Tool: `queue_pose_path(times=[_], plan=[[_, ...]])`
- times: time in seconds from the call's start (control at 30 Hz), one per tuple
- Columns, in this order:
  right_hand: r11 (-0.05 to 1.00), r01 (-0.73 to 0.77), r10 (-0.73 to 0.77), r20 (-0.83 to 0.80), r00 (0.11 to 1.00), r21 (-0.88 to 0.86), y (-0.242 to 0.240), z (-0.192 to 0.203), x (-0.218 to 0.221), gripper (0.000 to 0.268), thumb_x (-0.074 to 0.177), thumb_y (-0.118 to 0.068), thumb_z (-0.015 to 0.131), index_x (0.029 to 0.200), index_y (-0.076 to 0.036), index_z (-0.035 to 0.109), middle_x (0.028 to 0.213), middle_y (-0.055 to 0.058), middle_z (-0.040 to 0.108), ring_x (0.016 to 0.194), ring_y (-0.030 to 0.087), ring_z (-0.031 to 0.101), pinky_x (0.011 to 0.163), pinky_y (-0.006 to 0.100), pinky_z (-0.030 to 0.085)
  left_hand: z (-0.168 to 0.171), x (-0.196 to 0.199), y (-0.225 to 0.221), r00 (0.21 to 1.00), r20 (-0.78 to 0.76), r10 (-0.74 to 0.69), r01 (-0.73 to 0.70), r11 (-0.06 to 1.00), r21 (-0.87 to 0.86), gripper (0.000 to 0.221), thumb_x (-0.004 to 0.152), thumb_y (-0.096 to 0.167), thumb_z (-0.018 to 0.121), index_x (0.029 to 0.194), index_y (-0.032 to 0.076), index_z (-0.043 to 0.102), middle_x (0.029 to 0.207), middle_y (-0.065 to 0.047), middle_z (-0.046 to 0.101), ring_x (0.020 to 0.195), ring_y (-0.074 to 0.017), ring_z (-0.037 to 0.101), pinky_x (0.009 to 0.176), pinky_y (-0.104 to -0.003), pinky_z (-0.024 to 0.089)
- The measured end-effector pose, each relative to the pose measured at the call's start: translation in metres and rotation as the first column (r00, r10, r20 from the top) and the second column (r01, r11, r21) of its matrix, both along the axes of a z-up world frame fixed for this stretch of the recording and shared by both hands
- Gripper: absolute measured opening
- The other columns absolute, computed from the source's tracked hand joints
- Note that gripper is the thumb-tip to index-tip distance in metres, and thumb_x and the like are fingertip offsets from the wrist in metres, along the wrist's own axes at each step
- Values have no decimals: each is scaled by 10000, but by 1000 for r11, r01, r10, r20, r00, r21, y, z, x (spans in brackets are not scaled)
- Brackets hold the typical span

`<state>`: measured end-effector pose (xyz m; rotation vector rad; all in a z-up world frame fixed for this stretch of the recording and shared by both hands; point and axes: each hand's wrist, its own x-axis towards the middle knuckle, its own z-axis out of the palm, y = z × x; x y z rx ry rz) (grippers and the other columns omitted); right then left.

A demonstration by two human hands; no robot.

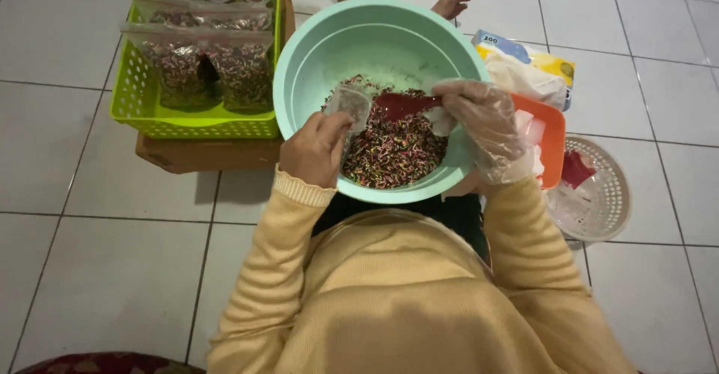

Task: Scoop sprinkles from a large bowl into a small plastic container using a spoon.

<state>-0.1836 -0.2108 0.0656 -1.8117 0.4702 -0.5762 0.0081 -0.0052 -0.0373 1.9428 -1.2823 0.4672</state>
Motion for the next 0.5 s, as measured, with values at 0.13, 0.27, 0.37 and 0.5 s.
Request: queue_pose_path(times=[0.13, 0.27, 0.37, 0.5], plan=[[993, -107, 112, 174, 978, -39, -2, 2, 1, 273, 1004, -15, 551, 1241, 102, 619, 1021, 225, 709, 670, 193, 702, 566, 304, 615, 7, -2, 3, 999, -36, -41, 41, 999, 5, 151, 1007, 260, 614, 1137, 338, 620, 832, 3, 542, 691, -313, 690, 597, -438, 595], [981, -90, 133, 264, 955, -169, 9, 13, 10, 255, 998, 55, 545, 1226, 147, 615, 1003, 273, 697, 624, 241, 686, 564, 342, 604, 4, -1, 1, 999, -3, -36, 36, 999, 9, 146, 1000, 257, 624, 1119, 341, 624, 839, 22, 546, 691, -286, 695, 610, -400, 593], [936, -69, 172, 276, 946, -346, 20, 22, 17, 247, 997, 87, 540, 1218, 150, 632, 1007, 279, 699, 641, 262, 677, 594, 359, 597, 4, -3, 1, 999, -33, -32, 32, 999, 5, 154, 990, 259, 631, 1114, 349, 619, 828, 9, 543, 680, -310, 687, 598, -429, 587], [860, -39, 208, 281, 937, -509, 31, 32, 23, 245, 996, 119, 534, 1210, 153, 649, 1012, 285, 701, 659, 283, 668, 623, 376, 590, 7, -3, 1, 999, -36, -30, 29, 1000, -2, 108, 1025, 248, 601, 1108, 315, 623, 820, -8, 558, 674, -322, 690, 591, -430, 587]])
